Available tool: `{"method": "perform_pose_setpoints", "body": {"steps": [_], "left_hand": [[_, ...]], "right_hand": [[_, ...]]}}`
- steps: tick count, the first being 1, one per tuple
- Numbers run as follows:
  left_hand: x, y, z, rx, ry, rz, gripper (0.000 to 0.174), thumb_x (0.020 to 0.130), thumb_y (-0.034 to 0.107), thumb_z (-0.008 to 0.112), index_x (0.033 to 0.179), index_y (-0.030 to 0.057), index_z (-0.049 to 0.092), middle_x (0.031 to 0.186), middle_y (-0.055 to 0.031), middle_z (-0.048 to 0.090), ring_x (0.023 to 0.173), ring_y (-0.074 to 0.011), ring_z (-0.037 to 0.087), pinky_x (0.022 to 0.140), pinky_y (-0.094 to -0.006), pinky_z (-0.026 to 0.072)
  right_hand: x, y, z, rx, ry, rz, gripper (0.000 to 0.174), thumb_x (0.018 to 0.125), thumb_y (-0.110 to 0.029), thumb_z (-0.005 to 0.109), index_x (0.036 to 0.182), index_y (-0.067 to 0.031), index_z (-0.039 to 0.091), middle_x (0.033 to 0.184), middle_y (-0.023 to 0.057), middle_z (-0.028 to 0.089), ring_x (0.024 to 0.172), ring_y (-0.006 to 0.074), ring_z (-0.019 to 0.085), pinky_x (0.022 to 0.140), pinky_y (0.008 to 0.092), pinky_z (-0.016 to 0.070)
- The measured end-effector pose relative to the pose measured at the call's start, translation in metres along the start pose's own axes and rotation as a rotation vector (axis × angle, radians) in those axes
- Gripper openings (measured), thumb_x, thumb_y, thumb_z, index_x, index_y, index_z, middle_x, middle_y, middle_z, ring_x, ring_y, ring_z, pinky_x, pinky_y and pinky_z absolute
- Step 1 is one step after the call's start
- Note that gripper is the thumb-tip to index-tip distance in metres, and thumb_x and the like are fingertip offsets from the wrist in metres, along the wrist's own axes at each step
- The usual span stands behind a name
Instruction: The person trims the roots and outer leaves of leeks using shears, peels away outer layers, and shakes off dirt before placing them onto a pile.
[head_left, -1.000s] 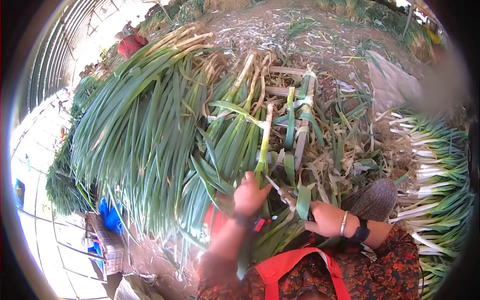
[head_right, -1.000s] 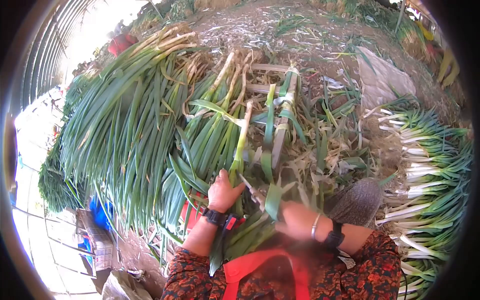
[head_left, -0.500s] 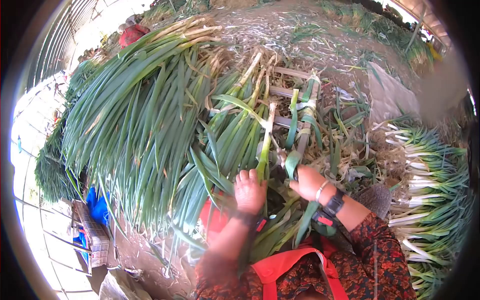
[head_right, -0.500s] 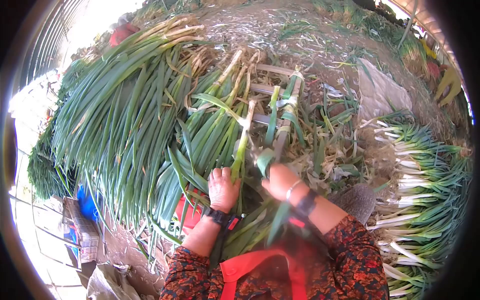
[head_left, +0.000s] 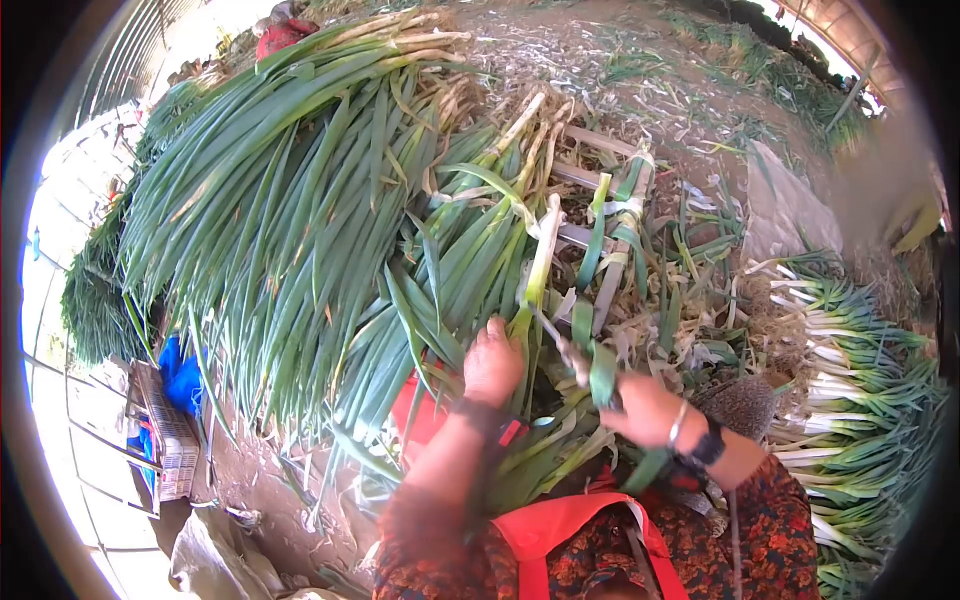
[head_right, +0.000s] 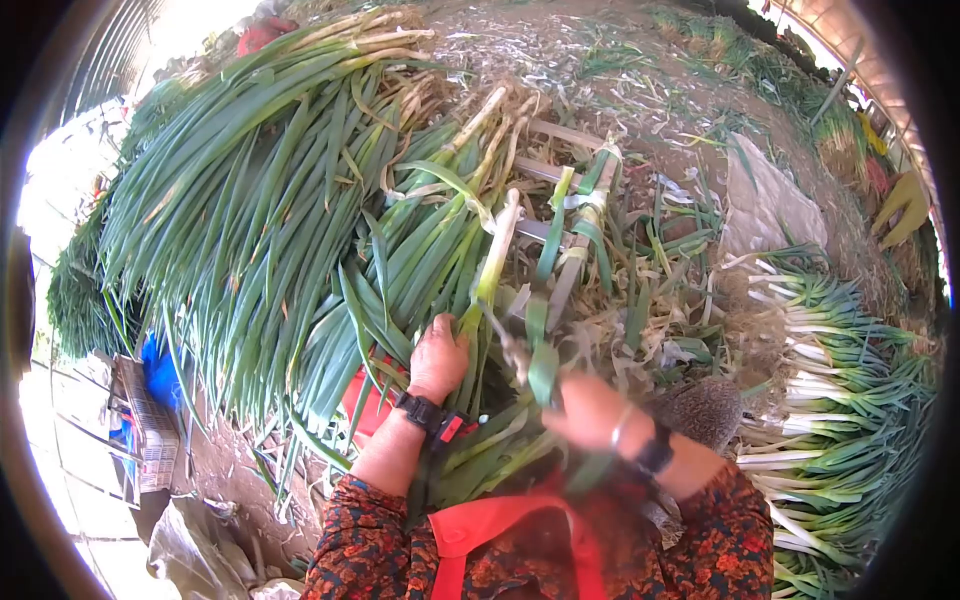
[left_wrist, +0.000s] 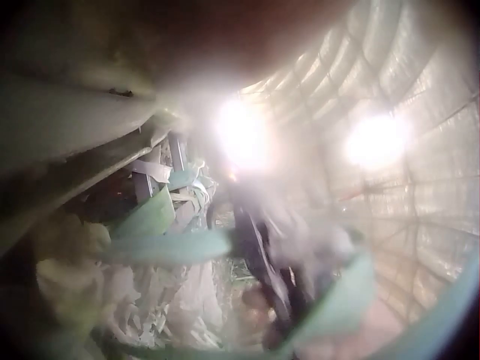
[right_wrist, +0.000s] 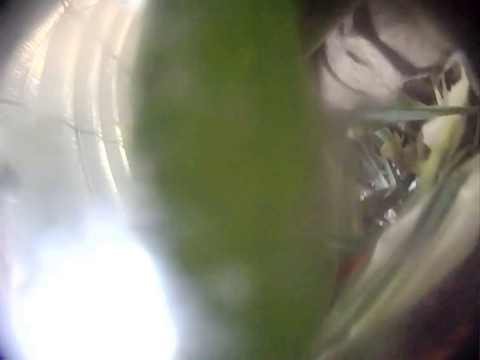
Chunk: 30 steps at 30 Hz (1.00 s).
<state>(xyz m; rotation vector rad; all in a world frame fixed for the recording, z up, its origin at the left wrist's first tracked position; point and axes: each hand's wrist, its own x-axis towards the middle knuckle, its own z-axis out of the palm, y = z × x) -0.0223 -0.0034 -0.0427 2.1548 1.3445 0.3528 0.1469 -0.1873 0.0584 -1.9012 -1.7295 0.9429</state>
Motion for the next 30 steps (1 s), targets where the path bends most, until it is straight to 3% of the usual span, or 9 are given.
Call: {"method": "perform_pose_setpoints", "body": {"steps": [1, 4, 7, 10, 15, 22, 25, 28, 30], "left_hand": [[0.000, 0.003, -0.003, -0.006, -0.012, -0.016, 0.041, 0.087, 0.022, 0.060, 0.122, 0.0034, 0.050, 0.115, -0.0223, 0.059, 0.106, -0.0407, 0.058, 0.090, -0.0479, 0.0479], [0.000, -0.001, 0.003, -0.021, 0.068, 0.020, 0.039, 0.086, 0.018, 0.061, 0.121, 0.0036, 0.051, 0.115, -0.0211, 0.059, 0.108, -0.0392, 0.056, 0.093, -0.0469, 0.0463], [-0.002, 0.003, 0.001, 0.061, 0.109, 0.086, 0.042, 0.085, 0.018, 0.060, 0.123, 0.0027, 0.051, 0.119, -0.0208, 0.055, 0.108, -0.0380, 0.055, 0.095, -0.0472, 0.0444], [-0.007, 0.006, -0.001, 0.105, 0.227, 0.234, 0.043, 0.082, 0.019, 0.066, 0.120, 0.0041, 0.053, 0.112, -0.0176, 0.057, 0.105, -0.0361, 0.055, 0.095, -0.0466, 0.0438], [-0.011, 0.016, -0.001, 0.201, 0.061, 0.194, 0.052, 0.078, 0.024, 0.072, 0.123, 0.0066, 0.052, 0.106, -0.0156, 0.060, 0.102, -0.0350, 0.058, 0.088, -0.0460, 0.0477], [-0.002, 0.018, -0.012, 0.148, -0.130, 0.108, 0.055, 0.081, 0.026, 0.069, 0.127, 0.0032, 0.049, 0.110, -0.0194, 0.062, 0.101, -0.0371, 0.063, 0.086, -0.0475, 0.0505], [-0.005, 0.015, -0.046, -0.130, -0.308, 0.045, 0.055, 0.083, 0.025, 0.065, 0.131, 0.0037, 0.048, 0.113, -0.0235, 0.063, 0.105, -0.0388, 0.062, 0.089, -0.0448, 0.0494], [-0.013, 0.025, -0.078, -0.209, -0.413, -0.003, 0.056, 0.083, 0.026, 0.063, 0.133, 0.0048, 0.049, 0.112, -0.0257, 0.064, 0.107, -0.0403, 0.061, 0.091, -0.0438, 0.0484], [-0.017, 0.024, -0.078, -0.121, -0.395, 0.011, 0.057, 0.083, 0.028, 0.065, 0.132, 0.0044, 0.047, 0.103, -0.0240, 0.064, 0.098, -0.0387, 0.062, 0.087, -0.0425, 0.0491]], "right_hand": [[-0.016, 0.006, 0.010, 0.023, 0.008, -0.066, 0.046, 0.079, -0.018, 0.062, 0.122, -0.0064, 0.054, 0.096, 0.0245, 0.064, 0.088, 0.0422, 0.063, 0.080, 0.0476, 0.0512], [-0.041, -0.011, 0.012, -0.055, -0.094, 0.097, 0.044, 0.080, -0.019, 0.061, 0.119, -0.0021, 0.052, 0.098, 0.0264, 0.063, 0.090, 0.0435, 0.061, 0.081, 0.0488, 0.0501], [-0.033, -0.005, 0.018, -0.002, -0.063, 0.089, 0.037, 0.077, -0.019, 0.067, 0.105, 0.0014, 0.056, 0.095, 0.0245, 0.062, 0.091, 0.0433, 0.060, 0.080, 0.0472, 0.0491], [-0.009, 0.008, 0.021, 0.002, 0.006, 0.085, 0.037, 0.076, -0.018, 0.067, 0.105, 0.0019, 0.055, 0.092, 0.0247, 0.062, 0.087, 0.0440, 0.060, 0.078, 0.0475, 0.0493], [0.035, 0.023, 0.010, -0.051, 0.110, 0.124, 0.043, 0.079, -0.016, 0.063, 0.118, -0.0008, 0.055, 0.093, 0.0248, 0.064, 0.087, 0.0418, 0.062, 0.078, 0.0469, 0.0506], [0.127, 0.059, -0.026, -0.127, 0.396, 0.367, 0.030, 0.078, -0.023, 0.068, 0.094, 0.0014, 0.064, 0.090, 0.0263, 0.065, 0.086, 0.0422, 0.063, 0.076, 0.0471, 0.0513], [0.080, 0.046, -0.025, -0.112, 0.266, 0.222, 0.028, 0.081, -0.021, 0.067, 0.097, 0.0022, 0.064, 0.088, 0.0247, 0.066, 0.086, 0.0404, 0.064, 0.077, 0.0457, 0.0525], [0.026, 0.020, -0.013, -0.042, 0.352, -0.092, 0.028, 0.079, -0.018, 0.065, 0.101, 0.0003, 0.062, 0.085, 0.0252, 0.065, 0.081, 0.0416, 0.064, 0.073, 0.0470, 0.0527], [0.040, 0.048, -0.008, -0.054, 0.333, -0.034, 0.029, 0.078, -0.018, 0.066, 0.101, 0.0008, 0.061, 0.088, 0.0256, 0.065, 0.082, 0.0417, 0.063, 0.073, 0.0479, 0.0521]]}}
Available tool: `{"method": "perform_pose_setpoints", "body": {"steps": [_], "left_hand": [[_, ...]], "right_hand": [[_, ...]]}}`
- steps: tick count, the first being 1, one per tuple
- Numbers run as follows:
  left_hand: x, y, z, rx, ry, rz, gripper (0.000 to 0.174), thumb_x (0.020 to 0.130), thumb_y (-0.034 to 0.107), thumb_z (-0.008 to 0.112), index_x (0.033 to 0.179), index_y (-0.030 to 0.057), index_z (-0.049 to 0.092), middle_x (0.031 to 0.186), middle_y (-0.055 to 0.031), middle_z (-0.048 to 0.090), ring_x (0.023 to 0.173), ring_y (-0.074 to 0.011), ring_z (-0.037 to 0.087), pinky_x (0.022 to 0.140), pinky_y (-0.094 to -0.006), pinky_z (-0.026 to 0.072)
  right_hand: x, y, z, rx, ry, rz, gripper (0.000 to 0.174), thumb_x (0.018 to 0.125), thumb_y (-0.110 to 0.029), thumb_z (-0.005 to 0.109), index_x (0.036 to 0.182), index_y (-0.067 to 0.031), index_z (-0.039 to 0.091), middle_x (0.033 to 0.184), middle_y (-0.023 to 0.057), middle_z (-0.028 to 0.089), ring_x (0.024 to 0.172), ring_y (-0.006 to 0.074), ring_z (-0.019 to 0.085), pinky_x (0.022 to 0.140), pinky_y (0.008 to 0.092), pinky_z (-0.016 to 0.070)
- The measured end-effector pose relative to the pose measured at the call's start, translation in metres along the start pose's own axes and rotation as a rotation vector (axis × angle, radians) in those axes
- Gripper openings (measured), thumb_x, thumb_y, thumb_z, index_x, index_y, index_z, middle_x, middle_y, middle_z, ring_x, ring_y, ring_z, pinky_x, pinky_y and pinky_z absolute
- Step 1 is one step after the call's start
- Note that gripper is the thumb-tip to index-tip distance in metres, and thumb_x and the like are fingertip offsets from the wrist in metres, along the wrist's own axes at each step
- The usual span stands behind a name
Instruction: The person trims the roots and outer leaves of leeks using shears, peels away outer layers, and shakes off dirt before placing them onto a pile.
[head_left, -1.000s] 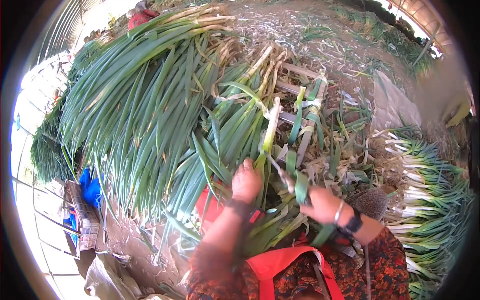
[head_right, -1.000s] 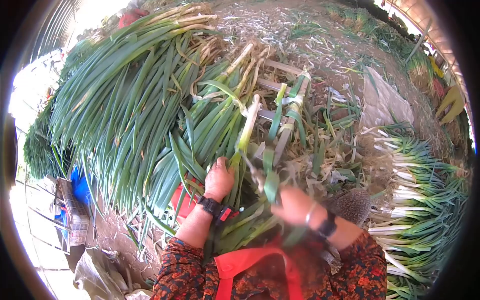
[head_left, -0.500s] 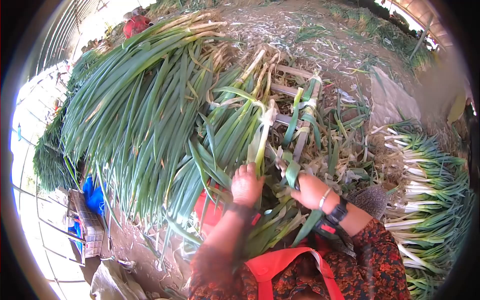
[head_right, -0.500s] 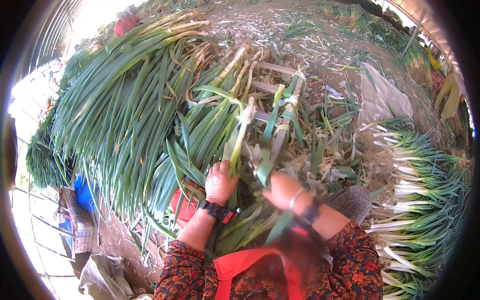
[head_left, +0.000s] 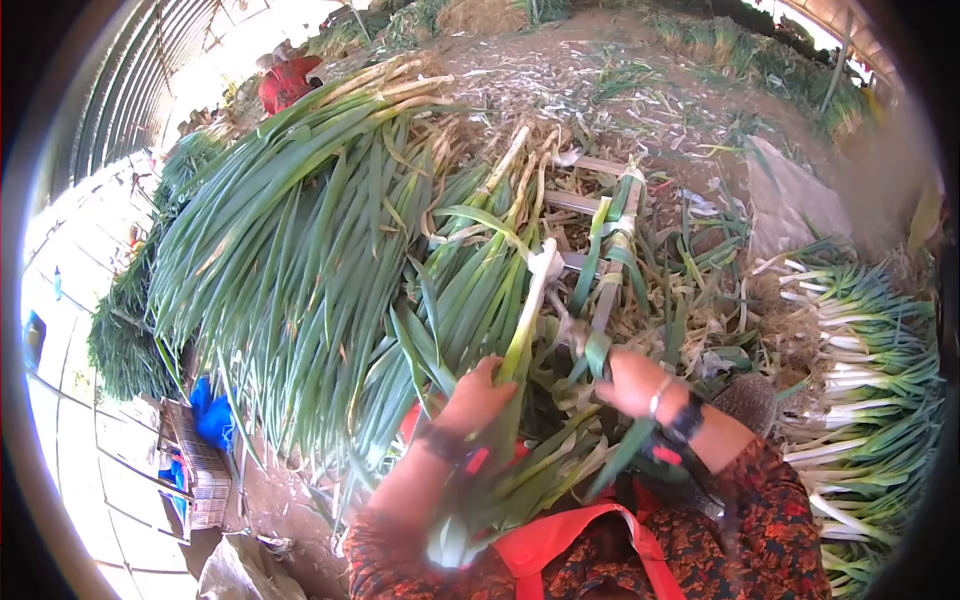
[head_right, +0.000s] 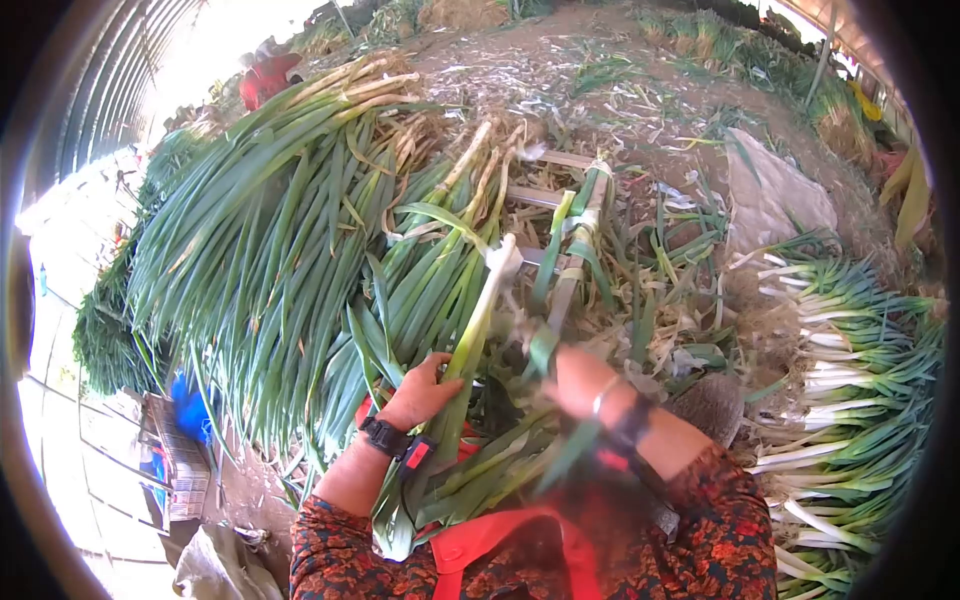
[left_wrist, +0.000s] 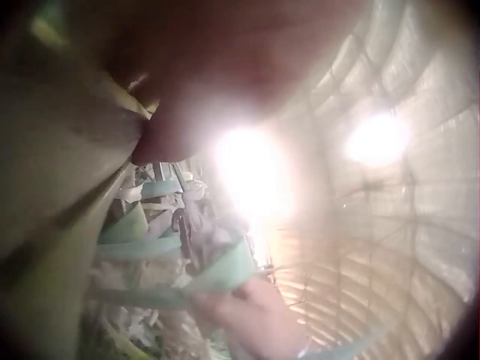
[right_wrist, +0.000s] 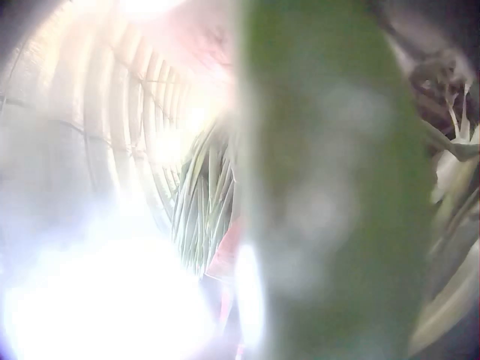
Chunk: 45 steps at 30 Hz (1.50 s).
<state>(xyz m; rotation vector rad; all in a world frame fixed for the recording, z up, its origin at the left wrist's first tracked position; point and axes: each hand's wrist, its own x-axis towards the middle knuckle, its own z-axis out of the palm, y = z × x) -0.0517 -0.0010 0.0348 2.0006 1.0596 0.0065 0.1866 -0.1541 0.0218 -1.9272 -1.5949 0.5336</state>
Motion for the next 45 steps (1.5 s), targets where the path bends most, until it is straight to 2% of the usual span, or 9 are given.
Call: {"method": "perform_pose_setpoints", "body": {"steps": [2, 5, 13, 19, 21, 25, 28, 37, 45], "left_hand": [[-0.002, -0.006, 0.004, 0.114, 0.036, 0.006, 0.057, 0.083, 0.030, 0.068, 0.130, 0.0056, 0.048, 0.086, -0.0195, 0.065, 0.083, -0.0322, 0.065, 0.078, -0.0387, 0.0510], [-0.018, -0.005, 0.003, 0.165, -0.012, 0.035, 0.058, 0.083, 0.030, 0.066, 0.132, 0.0067, 0.045, 0.088, -0.0211, 0.066, 0.086, -0.0351, 0.066, 0.078, -0.0416, 0.0512], [-0.036, 0.020, -0.001, 0.296, -0.182, 0.114, 0.069, 0.085, 0.025, 0.060, 0.143, 0.0010, 0.032, 0.115, -0.0289, 0.061, 0.111, -0.0394, 0.059, 0.096, -0.0447, 0.0445], [0.013, 0.075, -0.036, 0.577, -0.439, 0.065, 0.043, 0.084, 0.030, 0.063, 0.119, 0.0052, 0.060, 0.094, -0.0226, 0.068, 0.092, -0.0386, 0.065, 0.083, -0.0447, 0.0500], [0.075, 0.050, -0.047, 0.703, -0.245, 0.373, 0.029, 0.086, 0.029, 0.055, 0.095, 0.0044, 0.068, 0.088, -0.0184, 0.068, 0.086, -0.0382, 0.064, 0.080, -0.0467, 0.0504], [0.172, 0.070, -0.047, 0.736, 0.318, 0.227, 0.021, 0.089, 0.016, 0.047, 0.098, 0.0019, 0.060, 0.096, -0.0226, 0.064, 0.091, -0.0391, 0.063, 0.079, -0.0488, 0.0519], [0.245, 0.032, -0.035, 0.897, 0.514, 0.226, 0.022, 0.090, 0.018, 0.047, 0.105, 0.0046, 0.057, 0.105, -0.0187, 0.064, 0.094, -0.0384, 0.064, 0.076, -0.0494, 0.0537], [0.214, 0.044, -0.019, 0.702, 0.151, 0.049, 0.032, 0.086, 0.019, 0.055, 0.111, -0.0015, 0.054, 0.105, -0.0275, 0.065, 0.097, -0.0391, 0.064, 0.085, -0.0482, 0.0502], [0.067, 0.027, -0.019, -0.201, -0.007, -0.032, 0.045, 0.081, 0.026, 0.073, 0.111, -0.0024, 0.054, 0.098, -0.0130, 0.065, 0.091, -0.0177, 0.061, 0.081, -0.0330, 0.0495]], "right_hand": [[0.014, 0.007, -0.002, -0.040, 0.000, 0.232, 0.031, 0.077, -0.017, 0.067, 0.101, 0.0017, 0.060, 0.089, 0.0263, 0.064, 0.083, 0.0423, 0.063, 0.075, 0.0489, 0.0511], [-0.002, 0.011, 0.004, -0.030, -0.009, 0.108, 0.029, 0.077, -0.016, 0.065, 0.099, 0.0022, 0.060, 0.086, 0.0260, 0.064, 0.082, 0.0432, 0.063, 0.073, 0.0490, 0.0515], [-0.004, 0.025, -0.029, -0.012, -0.101, 0.210, 0.034, 0.077, -0.018, 0.067, 0.105, -0.0013, 0.058, 0.091, 0.0258, 0.064, 0.087, 0.0436, 0.062, 0.079, 0.0481, 0.0504], [0.004, 0.069, -0.014, -0.034, -0.058, 0.294, 0.047, 0.075, -0.033, 0.066, 0.102, 0.0064, 0.061, 0.091, 0.0269, 0.064, 0.091, 0.0423, 0.063, 0.081, 0.0469, 0.0511], [0.010, 0.066, -0.025, 0.075, -0.086, 0.330, 0.050, 0.074, -0.033, 0.066, 0.103, 0.0067, 0.061, 0.093, 0.0272, 0.065, 0.091, 0.0423, 0.062, 0.082, 0.0470, 0.0509], [0.016, 0.084, -0.013, 0.239, 0.003, 0.294, 0.044, 0.075, -0.027, 0.065, 0.109, 0.0004, 0.060, 0.080, 0.0207, 0.065, 0.065, 0.0341, 0.063, 0.066, 0.0429, 0.0519], [0.020, 0.082, -0.017, 0.367, 0.012, 0.354, 0.047, 0.074, -0.027, 0.063, 0.116, -0.0073, 0.059, 0.089, 0.0215, 0.066, 0.079, 0.0383, 0.062, 0.074, 0.0438, 0.0510], [0.019, 0.080, -0.017, 0.472, 0.042, 0.258, 0.047, 0.076, -0.027, 0.066, 0.119, -0.0095, 0.057, 0.101, 0.0203, 0.066, 0.095, 0.0400, 0.062, 0.084, 0.0430, 0.0498], [0.014, 0.078, -0.010, 0.381, 0.092, 0.173, 0.041, 0.078, -0.026, 0.070, 0.114, -0.0079, 0.062, 0.100, 0.0178, 0.067, 0.092, 0.0373, 0.063, 0.083, 0.0407, 0.0503]]}}
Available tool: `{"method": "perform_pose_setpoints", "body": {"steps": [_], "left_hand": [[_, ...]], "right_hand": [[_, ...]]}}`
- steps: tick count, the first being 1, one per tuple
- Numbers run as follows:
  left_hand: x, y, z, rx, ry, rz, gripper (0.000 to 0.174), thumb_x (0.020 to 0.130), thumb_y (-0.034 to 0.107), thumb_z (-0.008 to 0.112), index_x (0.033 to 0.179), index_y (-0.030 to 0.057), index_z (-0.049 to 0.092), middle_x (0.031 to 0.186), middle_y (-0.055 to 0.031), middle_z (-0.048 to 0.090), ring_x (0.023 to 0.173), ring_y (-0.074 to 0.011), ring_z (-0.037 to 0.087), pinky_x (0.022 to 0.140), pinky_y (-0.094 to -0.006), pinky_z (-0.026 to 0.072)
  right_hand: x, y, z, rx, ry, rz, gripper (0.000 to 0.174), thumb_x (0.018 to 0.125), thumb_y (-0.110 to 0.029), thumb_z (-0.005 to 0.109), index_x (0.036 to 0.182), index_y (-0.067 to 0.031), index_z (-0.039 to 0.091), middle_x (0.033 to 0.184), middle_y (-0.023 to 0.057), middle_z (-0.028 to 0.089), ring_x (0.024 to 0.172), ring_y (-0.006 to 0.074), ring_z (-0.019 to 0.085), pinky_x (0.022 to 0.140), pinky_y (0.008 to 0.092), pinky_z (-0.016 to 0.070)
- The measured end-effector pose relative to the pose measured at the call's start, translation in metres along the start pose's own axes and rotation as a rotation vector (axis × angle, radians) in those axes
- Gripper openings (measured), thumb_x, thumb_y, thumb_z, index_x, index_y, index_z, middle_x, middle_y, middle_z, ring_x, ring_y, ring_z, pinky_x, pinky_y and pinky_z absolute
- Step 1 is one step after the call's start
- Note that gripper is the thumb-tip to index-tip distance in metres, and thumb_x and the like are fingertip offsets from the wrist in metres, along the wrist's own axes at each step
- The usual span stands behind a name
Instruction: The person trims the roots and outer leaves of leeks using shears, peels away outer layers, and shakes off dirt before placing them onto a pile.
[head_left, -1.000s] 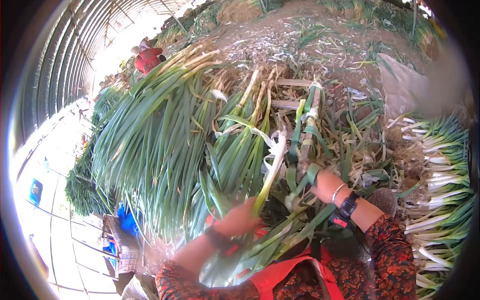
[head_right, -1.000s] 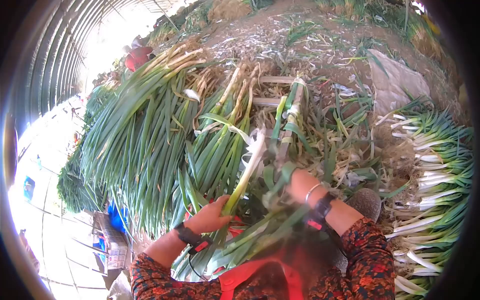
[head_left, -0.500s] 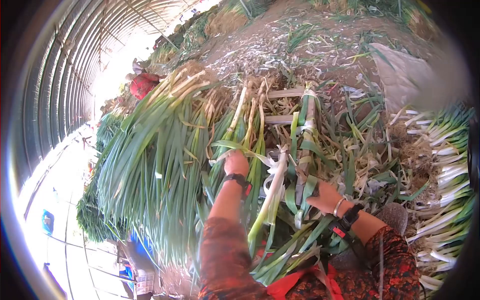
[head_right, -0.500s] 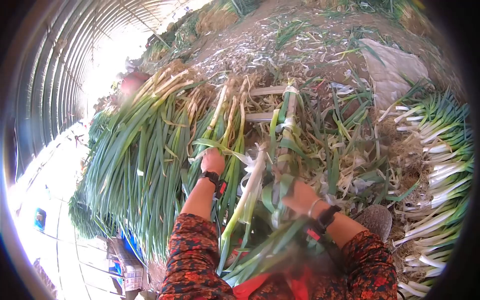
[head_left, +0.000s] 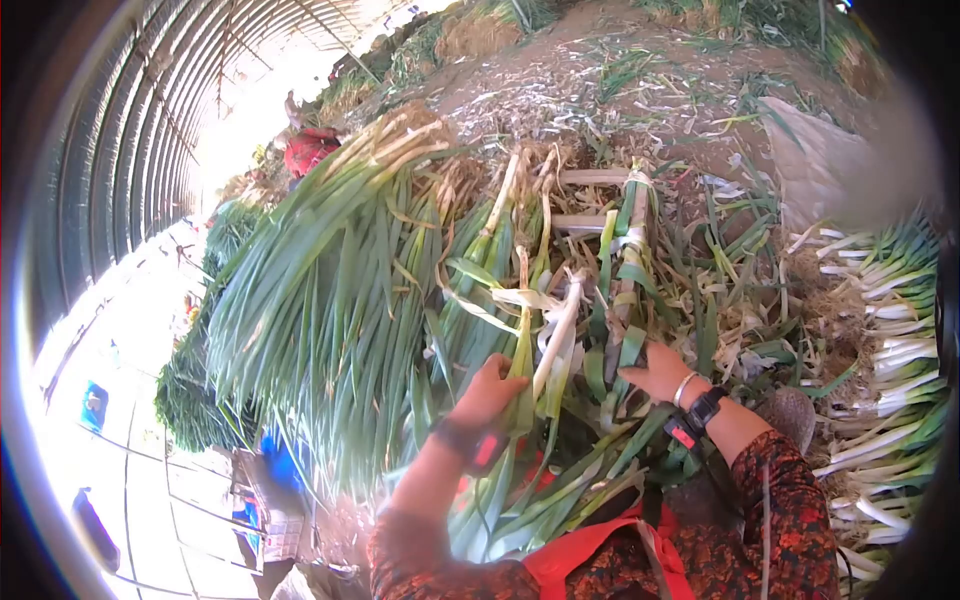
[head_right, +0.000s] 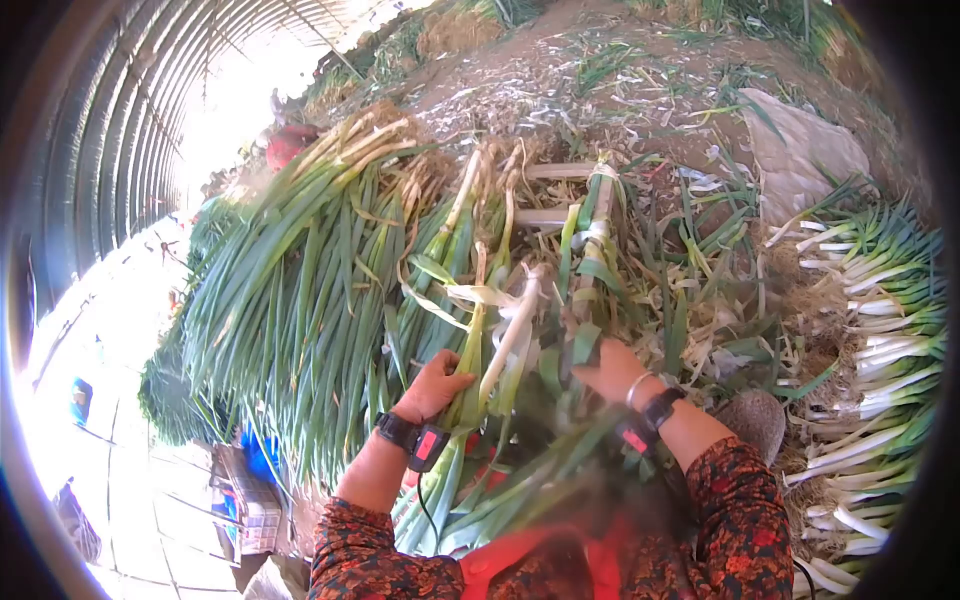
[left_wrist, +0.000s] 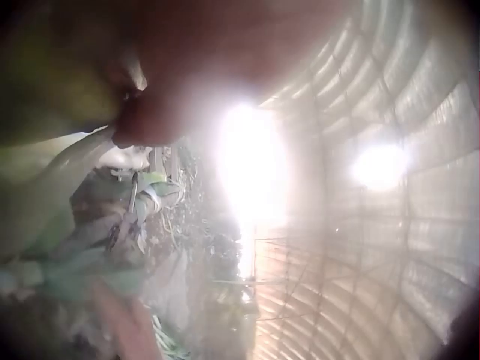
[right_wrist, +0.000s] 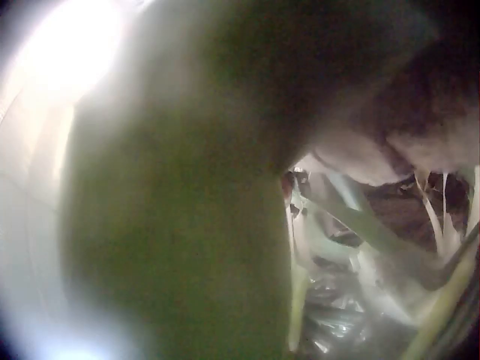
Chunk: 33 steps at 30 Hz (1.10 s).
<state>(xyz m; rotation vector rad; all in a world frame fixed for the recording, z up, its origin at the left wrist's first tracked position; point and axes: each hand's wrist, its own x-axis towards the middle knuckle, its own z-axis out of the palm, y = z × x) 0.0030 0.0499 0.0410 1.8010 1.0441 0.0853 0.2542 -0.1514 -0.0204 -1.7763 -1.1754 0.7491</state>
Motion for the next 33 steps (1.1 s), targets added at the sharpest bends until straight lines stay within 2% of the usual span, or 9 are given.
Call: {"method": "perform_pose_setpoints", "body": {"steps": [4, 9, 10, 19, 22, 24, 28, 31, 33], "left_hand": [[0.002, -0.042, 0.032, 0.075, 0.140, 0.039, 0.049, 0.078, 0.024, 0.073, 0.114, -0.0037, 0.054, 0.102, -0.0176, 0.064, 0.094, -0.0236, 0.062, 0.083, -0.0354, 0.0496], [0.008, -0.053, 0.035, 0.003, 0.101, 0.030, 0.055, 0.075, 0.024, 0.075, 0.118, -0.0037, 0.053, 0.105, -0.0201, 0.065, 0.098, -0.0282, 0.063, 0.088, -0.0366, 0.0485], [0.002, -0.044, 0.034, 0.044, 0.096, 0.079, 0.055, 0.075, 0.024, 0.075, 0.117, -0.0038, 0.054, 0.104, -0.0201, 0.065, 0.098, -0.0275, 0.063, 0.087, -0.0363, 0.0487], [0.008, -0.057, 0.038, 0.066, 0.064, 0.050, 0.055, 0.079, 0.029, 0.073, 0.118, -0.0046, 0.052, 0.100, -0.0162, 0.066, 0.092, -0.0220, 0.064, 0.083, -0.0323, 0.0494], [0.013, -0.067, 0.039, -0.007, 0.030, 0.017, 0.059, 0.078, 0.033, 0.072, 0.121, -0.0016, 0.051, 0.111, -0.0239, 0.063, 0.104, -0.0342, 0.061, 0.092, -0.0392, 0.0457], [0.008, -0.061, 0.037, -0.047, 0.013, 0.002, 0.058, 0.078, 0.033, 0.071, 0.120, -0.0017, 0.051, 0.110, -0.0237, 0.063, 0.104, -0.0335, 0.061, 0.091, -0.0388, 0.0458], [0.007, -0.060, 0.032, -0.060, 0.016, 0.055, 0.050, 0.083, 0.027, 0.071, 0.116, -0.0043, 0.051, 0.098, -0.0152, 0.066, 0.087, -0.0188, 0.064, 0.078, -0.0310, 0.0508], [0.008, -0.065, 0.030, -0.086, -0.016, -0.016, 0.056, 0.079, 0.031, 0.071, 0.119, -0.0020, 0.051, 0.108, -0.0232, 0.063, 0.101, -0.0312, 0.062, 0.090, -0.0383, 0.0462], [0.010, -0.069, 0.033, -0.095, -0.002, 0.006, 0.055, 0.078, 0.030, 0.071, 0.118, -0.0025, 0.052, 0.107, -0.0223, 0.064, 0.099, -0.0303, 0.062, 0.089, -0.0377, 0.0465]], "right_hand": [[-0.027, -0.014, 0.017, 0.024, -0.112, 0.056, 0.035, 0.077, -0.029, 0.070, 0.103, -0.0062, 0.066, 0.088, 0.0187, 0.068, 0.080, 0.0364, 0.065, 0.075, 0.0411, 0.0520], [-0.094, -0.076, 0.023, -0.137, -0.370, -0.140, 0.032, 0.080, -0.029, 0.067, 0.102, -0.0046, 0.064, 0.082, 0.0207, 0.066, 0.076, 0.0387, 0.065, 0.074, 0.0455, 0.0519], [-0.101, -0.088, 0.026, -0.117, -0.276, -0.265, 0.029, 0.080, -0.026, 0.066, 0.099, -0.0041, 0.064, 0.080, 0.0215, 0.065, 0.077, 0.0402, 0.064, 0.072, 0.0475, 0.0508], [-0.015, -0.091, 0.042, -0.419, -0.284, 0.002, 0.030, 0.078, -0.023, 0.065, 0.099, -0.0019, 0.062, 0.083, 0.0239, 0.065, 0.079, 0.0413, 0.063, 0.074, 0.0471, 0.0513], [0.038, -0.089, 0.054, -0.398, -0.106, -0.074, 0.031, 0.077, -0.021, 0.068, 0.101, -0.0018, 0.062, 0.086, 0.0242, 0.065, 0.082, 0.0422, 0.063, 0.075, 0.0470, 0.0511], [0.070, -0.063, 0.066, -0.422, 0.065, -0.124, 0.030, 0.076, -0.022, 0.070, 0.094, 0.0003, 0.062, 0.080, 0.0244, 0.064, 0.078, 0.0433, 0.063, 0.072, 0.0470, 0.0515], [0.034, -0.097, 0.041, -0.452, -0.262, 0.075, 0.030, 0.078, -0.021, 0.069, 0.100, -0.0016, 0.062, 0.091, 0.0251, 0.065, 0.086, 0.0420, 0.063, 0.078, 0.0476, 0.0508], [-0.016, -0.093, 0.035, -0.443, -0.290, -0.065, 0.030, 0.076, -0.024, 0.068, 0.094, 0.0002, 0.063, 0.087, 0.0237, 0.065, 0.083, 0.0405, 0.064, 0.076, 0.0475, 0.0517], [-0.013, -0.088, 0.039, -0.492, -0.278, -0.026, 0.032, 0.076, -0.025, 0.068, 0.095, 0.0000, 0.063, 0.088, 0.0237, 0.065, 0.083, 0.0407, 0.064, 0.076, 0.0473, 0.0518]]}}
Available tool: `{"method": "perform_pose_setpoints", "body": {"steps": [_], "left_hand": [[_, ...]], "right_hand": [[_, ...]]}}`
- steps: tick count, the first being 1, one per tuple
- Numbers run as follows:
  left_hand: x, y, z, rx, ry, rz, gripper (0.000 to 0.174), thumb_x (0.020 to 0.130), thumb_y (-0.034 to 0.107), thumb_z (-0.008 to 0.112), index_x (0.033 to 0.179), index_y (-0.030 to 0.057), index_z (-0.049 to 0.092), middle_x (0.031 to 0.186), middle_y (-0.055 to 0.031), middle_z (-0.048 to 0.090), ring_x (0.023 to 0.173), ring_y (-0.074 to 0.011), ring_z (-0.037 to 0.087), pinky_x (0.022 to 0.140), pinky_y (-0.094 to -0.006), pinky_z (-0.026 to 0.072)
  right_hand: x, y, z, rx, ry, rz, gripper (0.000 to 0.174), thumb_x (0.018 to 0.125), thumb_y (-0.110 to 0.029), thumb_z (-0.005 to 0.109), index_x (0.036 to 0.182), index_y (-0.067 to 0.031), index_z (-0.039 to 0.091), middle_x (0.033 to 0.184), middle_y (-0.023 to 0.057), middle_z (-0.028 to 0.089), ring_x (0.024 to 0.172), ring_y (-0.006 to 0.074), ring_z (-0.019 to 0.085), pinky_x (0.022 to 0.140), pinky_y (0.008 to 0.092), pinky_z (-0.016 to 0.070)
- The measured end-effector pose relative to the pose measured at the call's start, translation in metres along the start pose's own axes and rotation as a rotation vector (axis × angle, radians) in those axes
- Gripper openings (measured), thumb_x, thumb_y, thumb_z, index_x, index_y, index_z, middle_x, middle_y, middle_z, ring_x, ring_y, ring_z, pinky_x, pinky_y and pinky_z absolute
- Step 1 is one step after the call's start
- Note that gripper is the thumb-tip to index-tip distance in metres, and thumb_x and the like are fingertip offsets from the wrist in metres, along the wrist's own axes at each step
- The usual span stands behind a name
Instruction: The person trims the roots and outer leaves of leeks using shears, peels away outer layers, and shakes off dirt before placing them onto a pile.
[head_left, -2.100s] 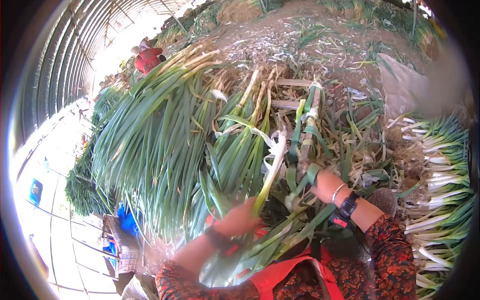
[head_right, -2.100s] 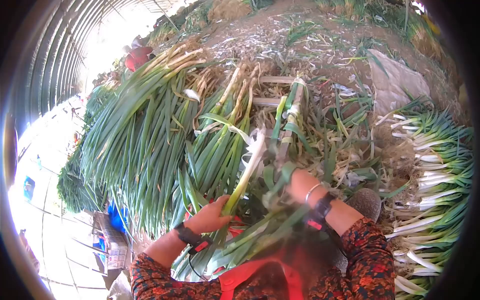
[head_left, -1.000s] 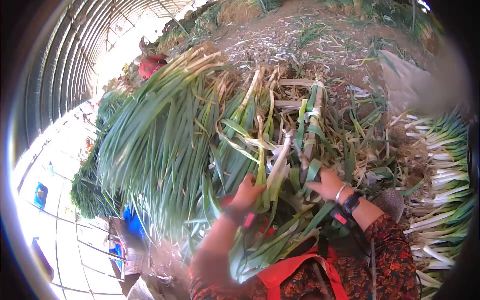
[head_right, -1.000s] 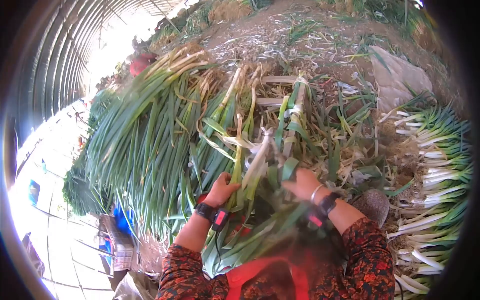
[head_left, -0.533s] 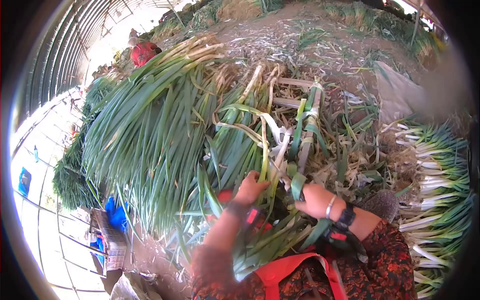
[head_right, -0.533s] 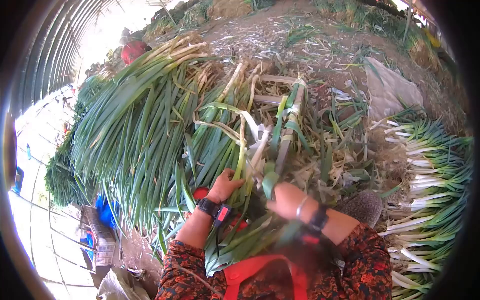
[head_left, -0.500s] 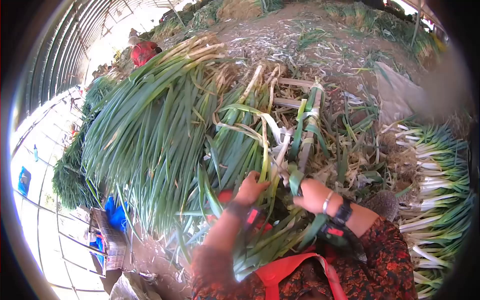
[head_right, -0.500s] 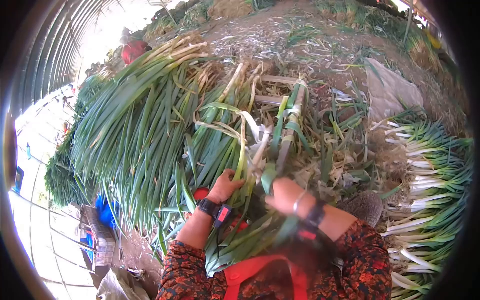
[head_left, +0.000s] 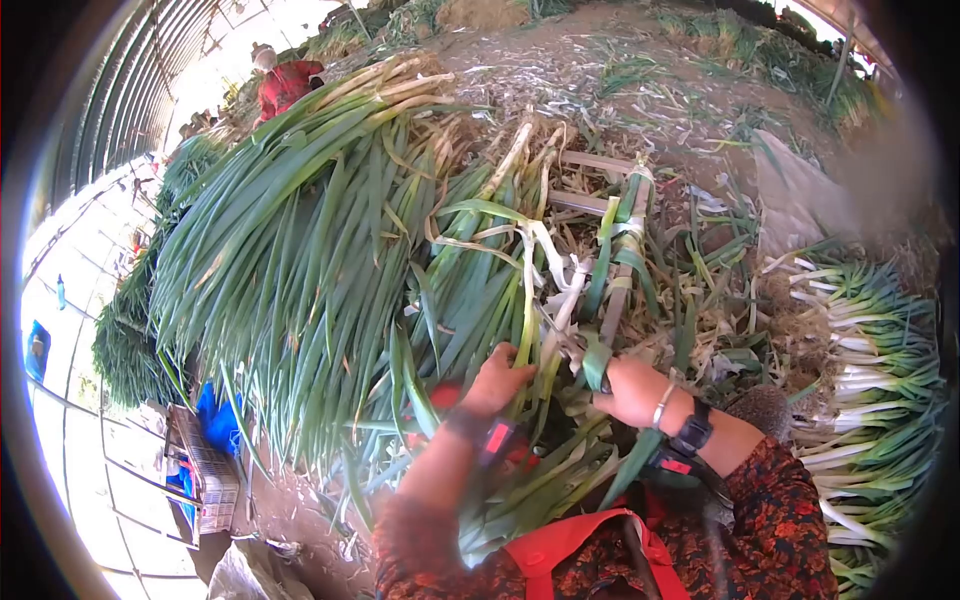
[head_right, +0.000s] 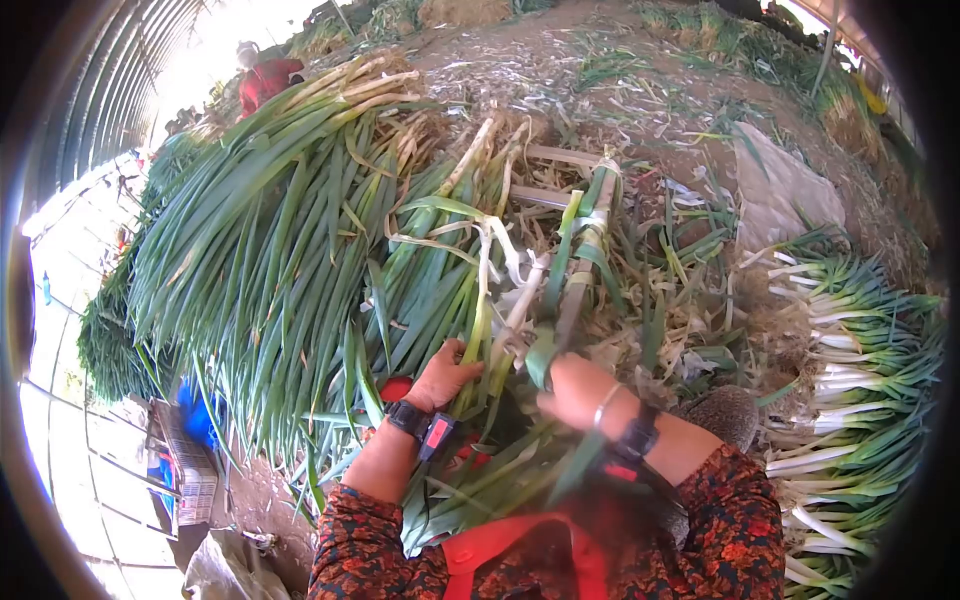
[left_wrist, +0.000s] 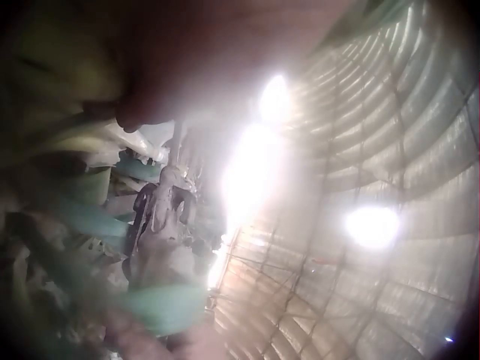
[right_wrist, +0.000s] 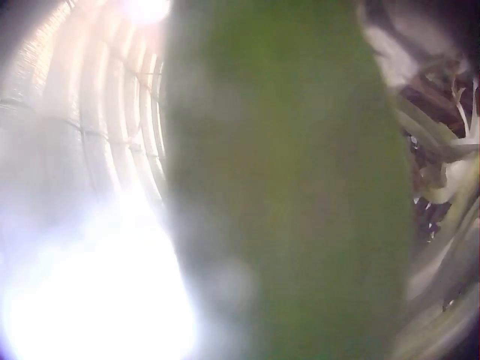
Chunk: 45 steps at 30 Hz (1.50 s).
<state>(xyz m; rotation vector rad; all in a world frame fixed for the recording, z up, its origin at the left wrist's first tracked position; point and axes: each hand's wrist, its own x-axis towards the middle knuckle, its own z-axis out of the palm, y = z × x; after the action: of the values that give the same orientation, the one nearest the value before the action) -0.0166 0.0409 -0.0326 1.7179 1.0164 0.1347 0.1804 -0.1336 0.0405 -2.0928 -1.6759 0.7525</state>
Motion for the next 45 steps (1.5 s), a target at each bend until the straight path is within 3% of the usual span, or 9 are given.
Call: {"method": "perform_pose_setpoints", "body": {"steps": [7, 11, 14, 18, 24, 31, 36, 41, 45], "left_hand": [[0.007, -0.010, -0.002, -0.035, -0.017, 0.019, 0.054, 0.078, 0.028, 0.071, 0.118, -0.0031, 0.052, 0.107, -0.0212, 0.064, 0.098, -0.0293, 0.062, 0.088, -0.0369, 0.0469], [0.005, -0.012, -0.001, 0.023, 0.021, 0.047, 0.052, 0.079, 0.025, 0.071, 0.118, -0.0035, 0.053, 0.104, -0.0190, 0.064, 0.096, -0.0272, 0.063, 0.085, -0.0359, 0.0486], [0.005, -0.007, -0.003, -0.069, -0.004, 0.036, 0.042, 0.084, 0.017, 0.070, 0.114, -0.0056, 0.050, 0.094, -0.0114, 0.064, 0.081, -0.0167, 0.063, 0.073, -0.0308, 0.0520], [-0.002, 0.006, -0.006, -0.205, -0.038, -0.015, 0.038, 0.084, 0.014, 0.068, 0.112, -0.0050, 0.052, 0.089, -0.0101, 0.064, 0.079, -0.0155, 0.062, 0.070, -0.0299, 0.0508], [-0.025, 0.054, -0.011, -0.148, -0.032, -0.005, 0.025, 0.084, 0.013, 0.065, 0.102, -0.0023, 0.059, 0.082, -0.0058, 0.062, 0.072, -0.0129, 0.056, 0.068, -0.0291, 0.0480], [-0.010, 0.051, 0.002, 0.565, 0.143, 0.016, 0.054, 0.072, 0.032, 0.071, 0.112, -0.0023, 0.060, 0.107, -0.0269, 0.064, 0.104, -0.0406, 0.061, 0.091, -0.0442, 0.0465], [-0.010, 0.045, 0.000, 0.524, 0.218, 0.026, 0.054, 0.072, 0.028, 0.069, 0.115, -0.0031, 0.059, 0.105, -0.0257, 0.066, 0.103, -0.0390, 0.062, 0.091, -0.0425, 0.0471], [-0.018, 0.046, -0.020, 0.368, 0.097, -0.016, 0.055, 0.071, 0.023, 0.065, 0.118, -0.0042, 0.057, 0.103, -0.0244, 0.066, 0.098, -0.0340, 0.064, 0.088, -0.0383, 0.0480], [-0.017, 0.037, -0.014, 0.453, 0.131, -0.018, 0.054, 0.071, 0.021, 0.066, 0.117, -0.0057, 0.058, 0.101, -0.0233, 0.066, 0.093, -0.0324, 0.065, 0.084, -0.0371, 0.0494]], "right_hand": [[0.055, 0.017, 0.011, 0.024, 0.300, -0.041, 0.034, 0.075, -0.020, 0.070, 0.101, -0.0009, 0.058, 0.087, 0.0245, 0.064, 0.084, 0.0425, 0.062, 0.075, 0.0481, 0.0514], [-0.001, -0.002, 0.006, -0.078, 0.058, 0.001, 0.040, 0.078, -0.023, 0.069, 0.105, 0.0039, 0.058, 0.095, 0.0259, 0.061, 0.085, 0.0419, 0.064, 0.075, 0.0479, 0.0523], [-0.014, 0.007, 0.009, -0.046, 0.094, 0.017, 0.041, 0.077, -0.022, 0.069, 0.105, 0.0053, 0.057, 0.093, 0.0260, 0.060, 0.083, 0.0416, 0.063, 0.075, 0.0474, 0.0525], [-0.067, -0.013, -0.002, 0.021, 0.012, -0.131, 0.050, 0.076, -0.023, 0.069, 0.118, -0.0028, 0.052, 0.090, 0.0251, 0.061, 0.082, 0.0428, 0.061, 0.076, 0.0486, 0.0509], [-0.037, 0.036, 0.010, 0.050, 0.169, -0.061, 0.035, 0.076, -0.020, 0.069, 0.105, -0.0017, 0.060, 0.091, 0.0252, 0.063, 0.081, 0.0433, 0.062, 0.075, 0.0497, 0.0507], [-0.008, 0.041, 0.029, 0.018, 0.167, 0.063, 0.032, 0.078, -0.021, 0.069, 0.103, -0.0012, 0.062, 0.094, 0.0243, 0.065, 0.087, 0.0420, 0.065, 0.078, 0.0465, 0.0534], [0.031, 0.036, 0.035, 0.014, 0.159, 0.233, 0.034, 0.075, -0.022, 0.073, 0.096, 0.0033, 0.063, 0.093, 0.0249, 0.065, 0.084, 0.0418, 0.065, 0.075, 0.0474, 0.0533], [-0.022, 0.012, 0.033, -0.093, 0.061, 0.025, 0.040, 0.078, -0.024, 0.072, 0.101, 0.0074, 0.062, 0.097, 0.0257, 0.063, 0.088, 0.0409, 0.066, 0.077, 0.0446, 0.0545], [-0.002, 0.025, 0.050, -0.103, 0.072, 0.082, 0.042, 0.075, -0.026, 0.074, 0.099, 0.0062, 0.060, 0.098, 0.0256, 0.060, 0.085, 0.0407, 0.065, 0.076, 0.0449, 0.0539]]}}
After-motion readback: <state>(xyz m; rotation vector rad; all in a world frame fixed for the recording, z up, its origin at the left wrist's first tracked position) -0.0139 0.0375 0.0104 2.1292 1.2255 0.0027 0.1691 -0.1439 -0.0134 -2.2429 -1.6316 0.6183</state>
